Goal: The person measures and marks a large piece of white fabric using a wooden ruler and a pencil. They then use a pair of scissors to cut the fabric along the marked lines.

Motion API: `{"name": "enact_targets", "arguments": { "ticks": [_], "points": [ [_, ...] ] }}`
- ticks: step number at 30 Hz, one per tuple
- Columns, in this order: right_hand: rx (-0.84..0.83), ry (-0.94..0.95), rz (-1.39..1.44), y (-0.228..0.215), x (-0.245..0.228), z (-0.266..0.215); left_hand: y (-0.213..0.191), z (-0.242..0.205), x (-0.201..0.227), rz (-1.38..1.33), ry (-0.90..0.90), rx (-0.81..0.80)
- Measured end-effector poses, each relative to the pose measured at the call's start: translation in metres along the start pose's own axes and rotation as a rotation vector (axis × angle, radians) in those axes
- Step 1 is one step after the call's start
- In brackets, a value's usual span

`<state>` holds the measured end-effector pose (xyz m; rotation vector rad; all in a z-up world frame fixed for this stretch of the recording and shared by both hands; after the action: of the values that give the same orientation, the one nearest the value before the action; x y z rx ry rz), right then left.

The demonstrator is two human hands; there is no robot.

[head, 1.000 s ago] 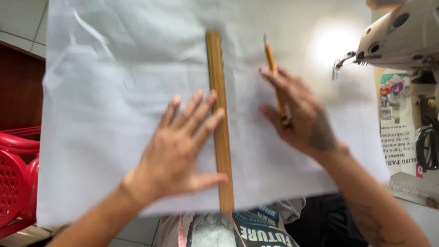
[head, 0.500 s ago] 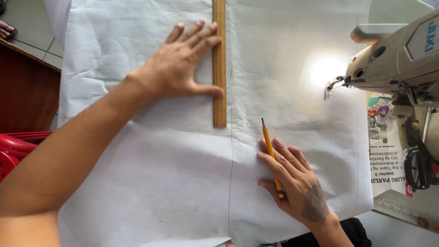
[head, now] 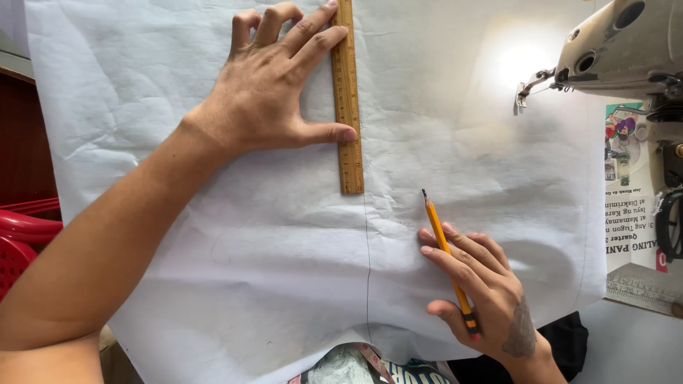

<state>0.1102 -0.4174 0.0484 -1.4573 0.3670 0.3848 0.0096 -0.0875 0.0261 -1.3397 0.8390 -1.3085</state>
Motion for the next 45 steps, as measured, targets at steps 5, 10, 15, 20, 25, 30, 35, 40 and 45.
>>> {"name": "enact_targets", "arguments": {
  "ticks": [5, 10, 15, 20, 25, 30, 35, 40, 45],
  "points": [
    [0.006, 0.068, 0.058, -0.016, -0.018, 0.009, 0.004, -0.005, 0.01, -0.079, -0.002, -0.025],
    [0.03, 0.208, 0.036, -0.022, -0.025, 0.009, 0.005, -0.018, 0.021, -0.035, -0.032, 0.02],
    [0.102, 0.271, 0.094, -0.036, -0.018, 0.002, 0.007, -0.035, 0.042, -0.031, -0.063, -0.009],
    [0.12, 0.056, 0.089, -0.06, -0.006, 0.04, 0.004, -0.065, 0.081, -0.018, -0.076, -0.002],
    [0.05, 0.12, -0.117, -0.011, 0.04, 0.045, 0.004, -0.078, 0.095, -0.029, -0.103, 0.008],
    [0.04, 0.058, -0.087, -0.017, 0.046, 0.044, 0.013, -0.061, 0.077, -0.012, -0.071, -0.045],
    [0.056, 0.037, -0.076, -0.023, 0.058, 0.051, 0.018, -0.041, 0.066, -0.028, -0.033, -0.117],
    [0.062, 0.023, -0.091, -0.023, 0.051, 0.048, 0.013, -0.05, 0.074, 0.024, -0.026, -0.027],
    [0.098, -0.003, -0.08, -0.024, 0.041, 0.044, 0.007, -0.061, 0.086, 0.036, -0.038, 0.034]
  ]
}}
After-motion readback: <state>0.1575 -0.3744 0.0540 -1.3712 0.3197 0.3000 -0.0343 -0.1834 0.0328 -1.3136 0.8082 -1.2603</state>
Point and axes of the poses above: each hand's wrist, its own z-axis towards the middle knuckle, its own y-axis out of the palm, x = y × z, the point moved 4 cm from there along z, towards the middle knuckle, and after that the axes turned 8 degrees about -x, right-handed, at the moved point
